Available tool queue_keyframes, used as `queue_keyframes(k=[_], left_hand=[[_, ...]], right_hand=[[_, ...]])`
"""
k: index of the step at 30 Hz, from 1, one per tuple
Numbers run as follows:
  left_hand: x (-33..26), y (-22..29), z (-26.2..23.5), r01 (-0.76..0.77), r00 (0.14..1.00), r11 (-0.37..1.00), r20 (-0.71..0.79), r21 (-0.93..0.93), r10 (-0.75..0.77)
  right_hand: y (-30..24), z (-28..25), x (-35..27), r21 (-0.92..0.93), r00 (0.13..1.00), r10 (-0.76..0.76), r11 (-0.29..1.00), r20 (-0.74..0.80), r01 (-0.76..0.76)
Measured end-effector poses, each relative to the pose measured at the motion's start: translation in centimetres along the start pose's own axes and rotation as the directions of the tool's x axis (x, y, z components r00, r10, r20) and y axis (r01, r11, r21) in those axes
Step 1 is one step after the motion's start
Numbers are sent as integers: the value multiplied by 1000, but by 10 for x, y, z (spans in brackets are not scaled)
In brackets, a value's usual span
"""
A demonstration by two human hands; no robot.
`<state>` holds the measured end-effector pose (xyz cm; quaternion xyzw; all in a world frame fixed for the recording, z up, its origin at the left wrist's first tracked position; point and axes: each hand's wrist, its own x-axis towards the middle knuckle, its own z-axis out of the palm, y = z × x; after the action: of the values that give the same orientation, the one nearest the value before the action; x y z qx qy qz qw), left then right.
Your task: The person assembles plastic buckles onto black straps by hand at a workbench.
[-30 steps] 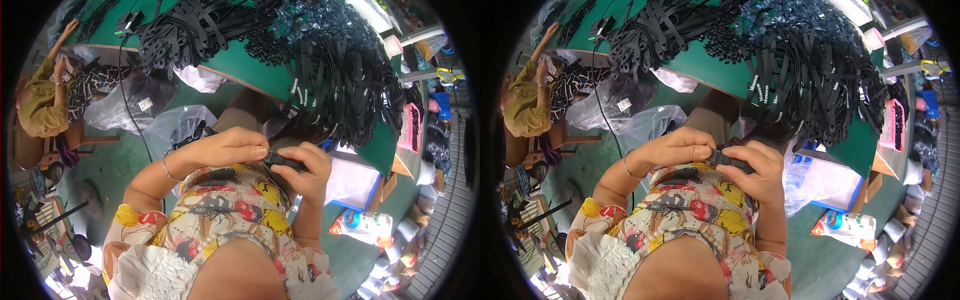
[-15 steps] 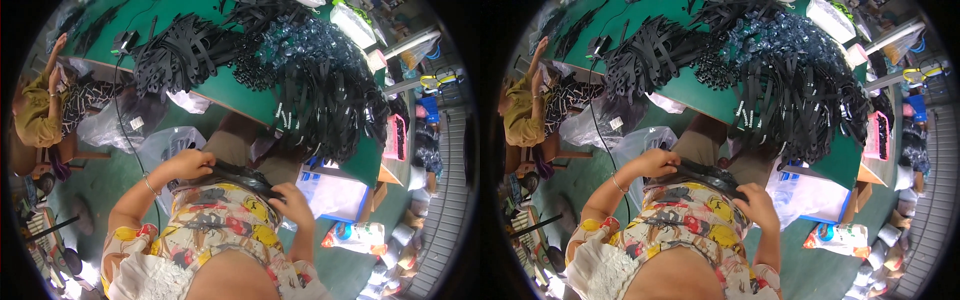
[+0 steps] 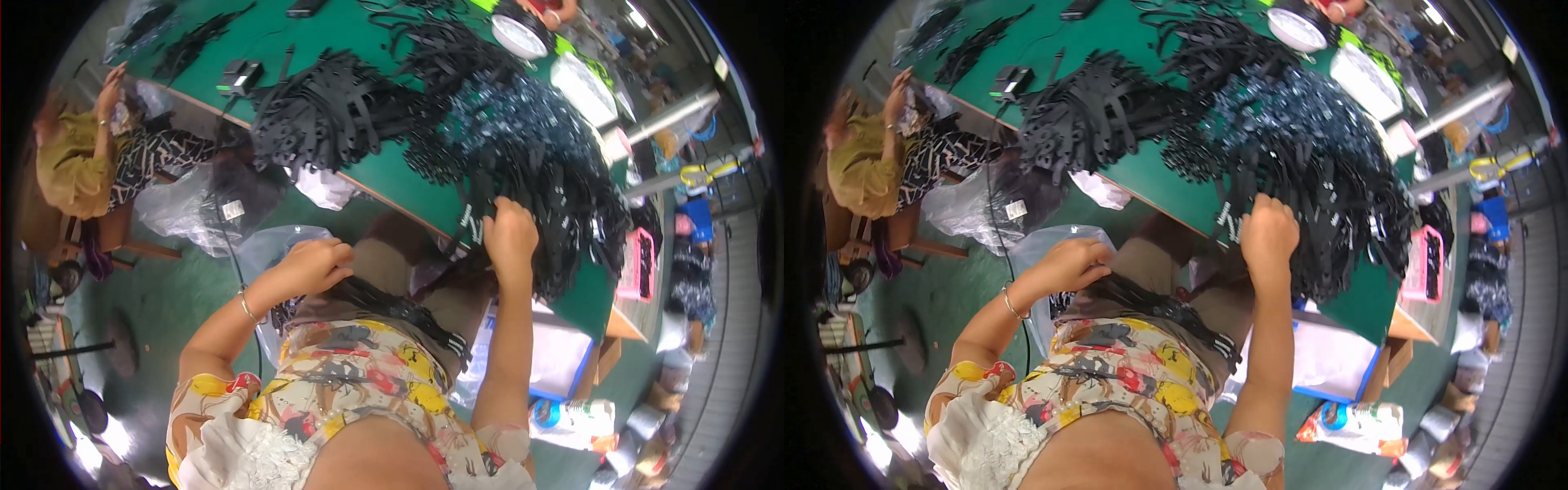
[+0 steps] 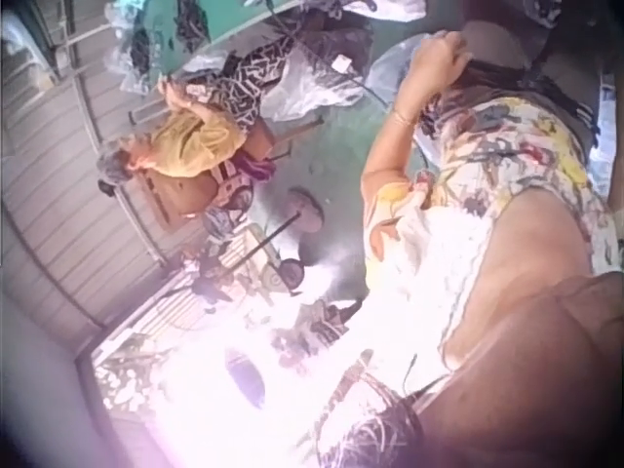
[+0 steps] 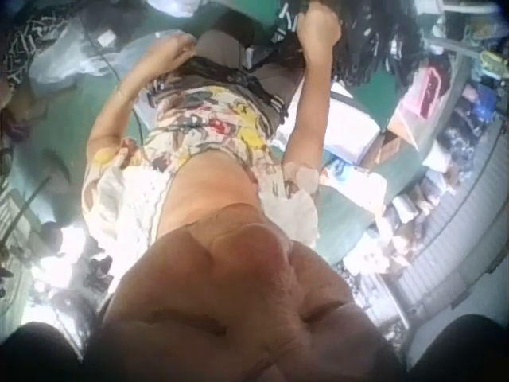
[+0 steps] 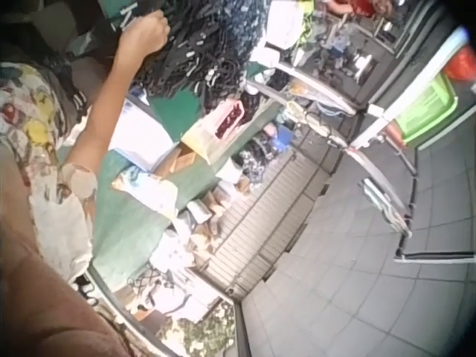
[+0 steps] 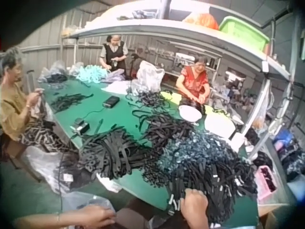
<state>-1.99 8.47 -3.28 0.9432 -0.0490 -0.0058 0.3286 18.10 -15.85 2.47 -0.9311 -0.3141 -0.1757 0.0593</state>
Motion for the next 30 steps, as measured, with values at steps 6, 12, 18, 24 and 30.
queue_keyframes(k=[6,12,18,24,30], left_hand=[[35,6,-67,-71,928,995,-371,-67,41],[107,-40,-134,131,759,990,-647,44,-72],[177,-53,-154,619,733,756,-501,213,-460],[191,-73,-152,608,661,794,-550,-4,-510],[168,-15,-131,-207,826,781,-533,-589,-183]], right_hand=[[9,8,3,181,985,124,978,-123,-101],[13,-8,-5,853,926,372,462,60,-241],[3,-54,-16,939,926,280,-300,255,-168],[5,-74,-32,902,945,232,-414,230,-118],[-16,-59,-39,715,946,12,-658,325,-237]])
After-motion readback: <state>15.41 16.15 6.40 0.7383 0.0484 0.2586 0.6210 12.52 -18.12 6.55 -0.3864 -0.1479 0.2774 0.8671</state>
